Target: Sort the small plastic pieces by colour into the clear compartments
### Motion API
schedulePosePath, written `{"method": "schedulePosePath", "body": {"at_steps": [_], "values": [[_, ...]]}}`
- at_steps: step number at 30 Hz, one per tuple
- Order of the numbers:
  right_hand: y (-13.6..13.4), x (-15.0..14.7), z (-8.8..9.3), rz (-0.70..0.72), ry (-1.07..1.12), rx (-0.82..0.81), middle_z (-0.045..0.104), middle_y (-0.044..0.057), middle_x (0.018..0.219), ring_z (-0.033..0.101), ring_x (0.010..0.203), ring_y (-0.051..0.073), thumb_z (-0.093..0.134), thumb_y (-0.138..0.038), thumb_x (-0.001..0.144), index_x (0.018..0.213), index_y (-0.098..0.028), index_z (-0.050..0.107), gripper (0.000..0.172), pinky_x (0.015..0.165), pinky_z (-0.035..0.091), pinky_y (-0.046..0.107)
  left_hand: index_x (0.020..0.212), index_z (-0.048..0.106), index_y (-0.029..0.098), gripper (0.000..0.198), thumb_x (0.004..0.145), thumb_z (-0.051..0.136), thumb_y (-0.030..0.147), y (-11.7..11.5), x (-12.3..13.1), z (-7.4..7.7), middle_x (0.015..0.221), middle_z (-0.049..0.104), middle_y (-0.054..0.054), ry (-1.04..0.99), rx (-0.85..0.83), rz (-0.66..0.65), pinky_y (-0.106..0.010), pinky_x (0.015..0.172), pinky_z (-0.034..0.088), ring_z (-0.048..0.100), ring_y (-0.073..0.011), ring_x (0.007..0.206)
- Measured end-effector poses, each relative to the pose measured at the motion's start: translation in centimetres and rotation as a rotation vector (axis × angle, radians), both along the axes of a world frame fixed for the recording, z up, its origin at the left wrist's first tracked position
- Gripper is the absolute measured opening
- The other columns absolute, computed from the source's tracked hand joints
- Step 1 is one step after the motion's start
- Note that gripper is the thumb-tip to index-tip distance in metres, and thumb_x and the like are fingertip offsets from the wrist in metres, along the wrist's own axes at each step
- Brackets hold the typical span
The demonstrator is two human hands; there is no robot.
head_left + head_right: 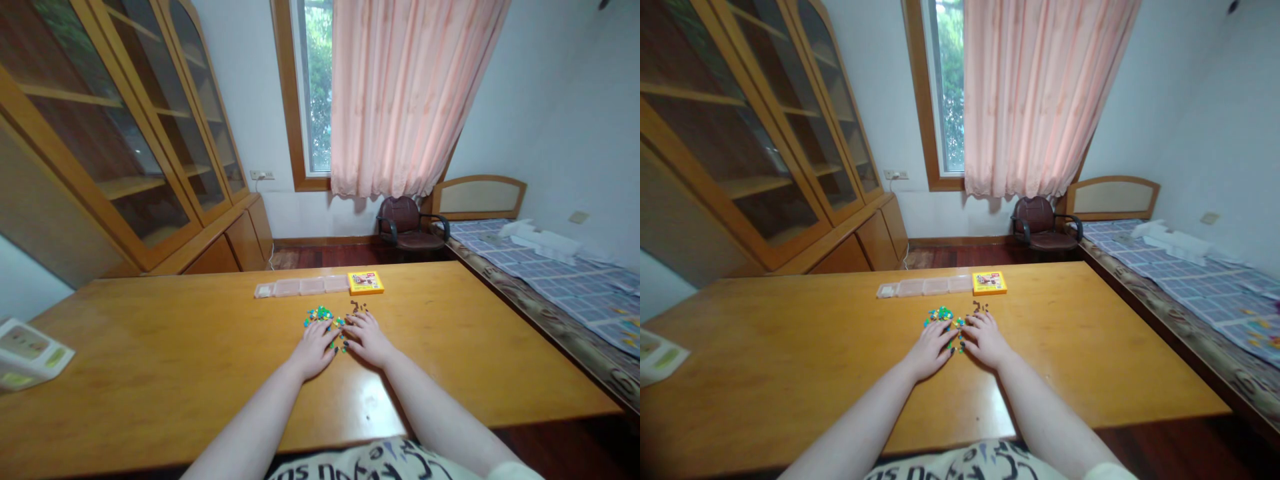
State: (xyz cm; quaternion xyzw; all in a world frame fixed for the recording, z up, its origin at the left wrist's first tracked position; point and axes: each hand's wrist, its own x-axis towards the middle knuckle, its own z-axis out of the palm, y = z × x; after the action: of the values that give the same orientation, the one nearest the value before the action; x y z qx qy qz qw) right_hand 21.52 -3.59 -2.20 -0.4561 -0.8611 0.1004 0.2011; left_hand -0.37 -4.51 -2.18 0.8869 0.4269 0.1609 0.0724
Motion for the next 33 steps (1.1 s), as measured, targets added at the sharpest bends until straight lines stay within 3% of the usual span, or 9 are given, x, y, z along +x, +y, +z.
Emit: {"method": "schedulePosePath", "body": {"at_steps": [4,8,16,20,23,27,31,33], "values": [[0.0,0.1,0.1,0.013,0.037,0.027,0.056,0.006,0.127,0.041,0.122,0.026,0.052,-0.037,0.085,0.114,-0.028,0.063,0.032,0.107,0.021,0.051,0.122,0.056,0.032,0.04,0.083,0.053,0.029,-0.2,0.0,0.2,0.138,0.044,-0.005,-0.009,0.009,-0.082,-0.048,0.108,0.027,0.038,-0.0246,0.126],[-0.1,0.1,0.2,0.058,0.038,0.007,0.054,0.004,0.13,0.039,0.124,0.027,0.055,-0.033,0.082,0.116,-0.029,0.062,0.034,0.107,0.021,0.051,0.12,0.058,0.034,0.04,0.08,0.056,0.03,-0.2,-0.1,0.1,0.138,0.043,-0.005,-0.004,0.007,-0.076,-0.051,0.107,0.026,0.037,-0.0265,0.126],[-0.2,0.2,0.4,0.063,0.029,-0.021,0.056,0.003,0.129,0.04,0.124,0.027,0.051,-0.042,0.086,0.111,-0.033,0.065,0.03,0.106,0.022,0.052,0.109,0.065,0.034,0.031,0.081,0.054,0.026,-0.2,-0.1,0.4,0.13,0.051,-0.004,-0.064,0.026,-0.101,-0.048,0.105,0.03,0.043,-0.024,0.12],[-0.2,0.1,0.4,0.065,0.015,-0.037,0.049,0.004,0.136,0.036,0.127,0.029,0.052,-0.049,0.084,0.121,-0.033,0.059,0.041,0.106,0.022,0.054,0.11,0.065,0.033,0.031,0.082,0.052,0.026,-0.2,0.0,0.5,0.13,0.051,-0.004,-0.059,0.04,-0.097,-0.048,0.106,0.029,0.042,-0.0236,0.121],[-0.2,0.1,0.3,0.061,0.004,-0.04,0.049,0.003,0.136,0.035,0.127,0.029,0.052,-0.05,0.084,0.116,-0.036,0.062,0.037,0.106,0.02,0.055,0.112,0.064,0.033,0.032,0.083,0.052,0.027,-0.2,0.0,0.5,0.13,0.051,-0.005,-0.047,0.033,-0.083,-0.049,0.106,0.028,0.041,-0.0242,0.121],[0.3,0.5,-0.2,-0.036,0.017,-0.004,0.057,0.002,0.127,0.04,0.124,0.026,0.052,-0.041,0.086,0.104,-0.035,0.069,0.025,0.106,0.02,0.053,0.115,0.062,0.032,0.035,0.083,0.051,0.025,-0.1,0.0,0.2,0.131,0.05,-0.005,-0.032,0.025,-0.045,-0.05,0.107,0.028,0.041,-0.0245,0.122],[1.0,0.8,-0.9,-0.237,0.045,0.063,0.061,0.005,0.121,0.045,0.118,0.027,0.051,-0.035,0.086,0.1,-0.029,0.07,0.025,0.104,0.025,0.054,0.121,0.057,0.029,0.039,0.082,0.052,0.027,0.1,0.0,-0.6,0.131,0.05,-0.007,-0.014,0.032,0.06,-0.05,0.106,0.029,0.041,-0.0254,0.122],[1.1,0.8,-1.1,-0.266,0.069,0.089,0.062,0.006,0.119,0.047,0.116,0.027,0.051,-0.033,0.085,0.101,-0.027,0.07,0.025,0.103,0.026,0.054,0.125,0.054,0.027,0.042,0.083,0.05,0.028,0.4,-0.1,-0.9,0.131,0.05,-0.008,-0.026,0.036,0.125,-0.048,0.106,0.029,0.041,-0.0256,0.122]]}}
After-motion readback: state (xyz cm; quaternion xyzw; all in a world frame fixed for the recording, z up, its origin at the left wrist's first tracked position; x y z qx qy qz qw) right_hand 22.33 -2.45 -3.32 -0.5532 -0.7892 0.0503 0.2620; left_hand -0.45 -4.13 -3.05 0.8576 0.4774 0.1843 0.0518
